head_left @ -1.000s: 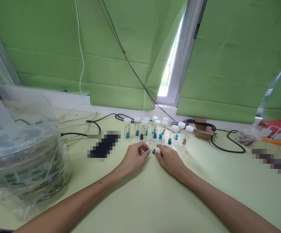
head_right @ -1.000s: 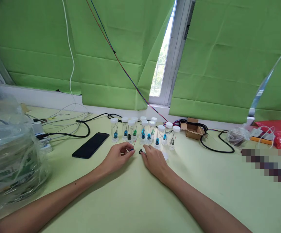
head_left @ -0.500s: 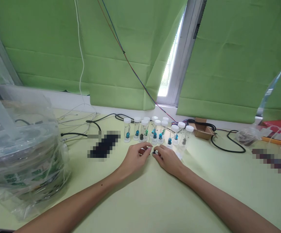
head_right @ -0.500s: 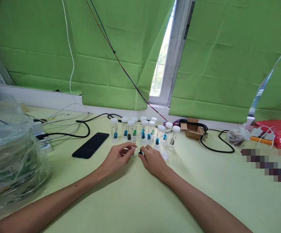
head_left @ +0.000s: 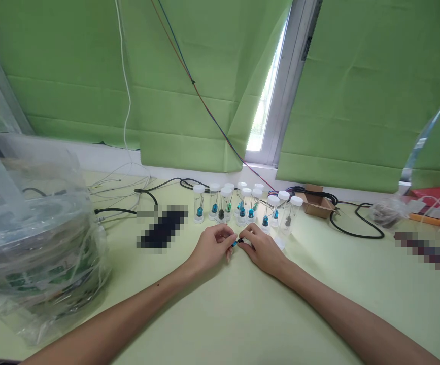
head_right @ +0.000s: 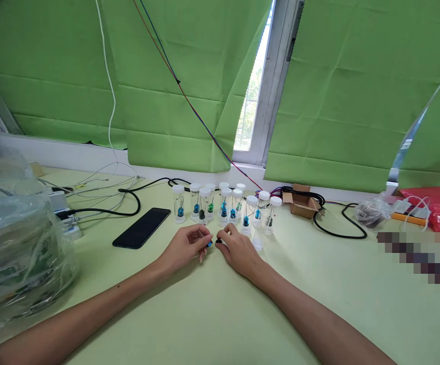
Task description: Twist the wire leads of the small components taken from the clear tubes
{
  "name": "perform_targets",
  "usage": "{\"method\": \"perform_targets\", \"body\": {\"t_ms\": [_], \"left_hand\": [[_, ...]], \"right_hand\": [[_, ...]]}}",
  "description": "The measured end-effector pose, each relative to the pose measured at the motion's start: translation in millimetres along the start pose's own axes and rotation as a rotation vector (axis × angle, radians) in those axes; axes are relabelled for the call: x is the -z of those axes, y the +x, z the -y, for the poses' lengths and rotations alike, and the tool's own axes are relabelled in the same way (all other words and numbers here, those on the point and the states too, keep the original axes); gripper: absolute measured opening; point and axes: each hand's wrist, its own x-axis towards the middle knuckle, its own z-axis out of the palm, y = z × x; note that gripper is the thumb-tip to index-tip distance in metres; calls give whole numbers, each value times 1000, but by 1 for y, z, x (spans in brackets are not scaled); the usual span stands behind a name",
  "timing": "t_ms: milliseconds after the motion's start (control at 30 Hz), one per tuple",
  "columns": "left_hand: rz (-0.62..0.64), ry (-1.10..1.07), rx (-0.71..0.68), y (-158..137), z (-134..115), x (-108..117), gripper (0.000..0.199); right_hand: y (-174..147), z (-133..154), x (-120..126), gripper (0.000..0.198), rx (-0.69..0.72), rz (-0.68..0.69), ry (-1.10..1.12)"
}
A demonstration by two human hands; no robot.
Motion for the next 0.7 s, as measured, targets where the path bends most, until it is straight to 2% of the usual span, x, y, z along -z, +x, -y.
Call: {"method": "perform_targets", "body": {"t_ms": [267,700], "left_hand": [[-5,-132,110,0,-9,0,27],[-16,-299,172,0,-8,0,28]], "right_hand": [[1,2,2,9,21,41,-42],[0,7,5,8,44,70,-103]]}}
